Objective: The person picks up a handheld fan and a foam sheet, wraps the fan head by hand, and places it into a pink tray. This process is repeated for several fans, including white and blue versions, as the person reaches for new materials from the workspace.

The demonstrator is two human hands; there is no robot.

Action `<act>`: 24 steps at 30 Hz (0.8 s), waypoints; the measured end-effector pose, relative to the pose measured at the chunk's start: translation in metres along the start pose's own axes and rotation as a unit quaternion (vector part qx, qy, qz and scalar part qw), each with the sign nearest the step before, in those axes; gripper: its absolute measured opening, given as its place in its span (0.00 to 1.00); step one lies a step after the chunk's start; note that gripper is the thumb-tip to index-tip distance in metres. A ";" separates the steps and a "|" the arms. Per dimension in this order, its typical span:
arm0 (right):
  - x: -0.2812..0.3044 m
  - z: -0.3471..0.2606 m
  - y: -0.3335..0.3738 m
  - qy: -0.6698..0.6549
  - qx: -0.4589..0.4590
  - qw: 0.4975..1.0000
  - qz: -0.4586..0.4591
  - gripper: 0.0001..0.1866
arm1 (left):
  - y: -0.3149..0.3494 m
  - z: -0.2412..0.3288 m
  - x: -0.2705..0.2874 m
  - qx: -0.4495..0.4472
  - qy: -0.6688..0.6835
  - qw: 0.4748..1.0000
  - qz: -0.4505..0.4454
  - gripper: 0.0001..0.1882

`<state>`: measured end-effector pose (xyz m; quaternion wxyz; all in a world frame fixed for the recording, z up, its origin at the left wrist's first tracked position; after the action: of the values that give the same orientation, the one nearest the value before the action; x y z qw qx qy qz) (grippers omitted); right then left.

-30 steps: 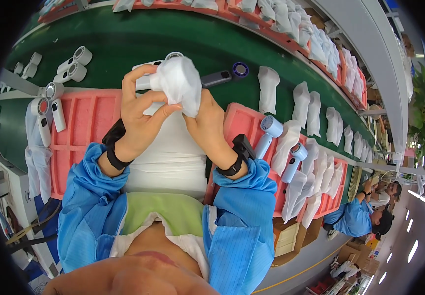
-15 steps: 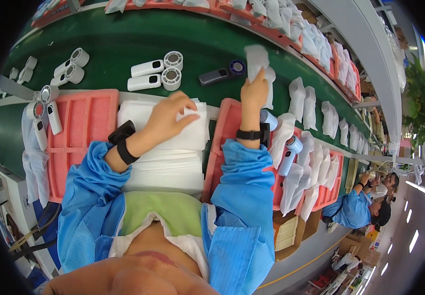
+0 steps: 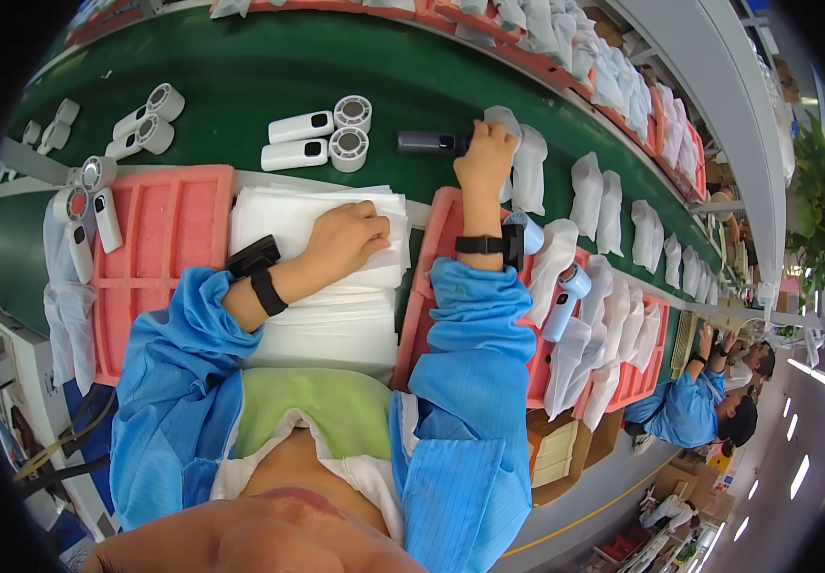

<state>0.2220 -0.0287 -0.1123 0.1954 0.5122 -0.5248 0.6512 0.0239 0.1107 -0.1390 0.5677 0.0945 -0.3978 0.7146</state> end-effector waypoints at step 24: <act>0.156 -0.043 0.018 -0.582 -0.123 0.796 0.115 0.33 | -0.040 -0.032 0.075 0.249 0.357 0.900 0.000 0.05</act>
<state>0.1252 -0.0420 0.0184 -0.1618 0.7020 -0.6702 0.1782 0.0436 0.1893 -0.0976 0.6296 -0.0287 0.0228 0.7760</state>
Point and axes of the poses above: each hand's wrist, its own y-axis away from the middle knuckle, its own x-axis out of the back of the hand, z = x × y, the point moved 5 cm from there along -y, towards the middle knuckle, and after that the axes turned 9 degrees about z, right-handed, at the moved point
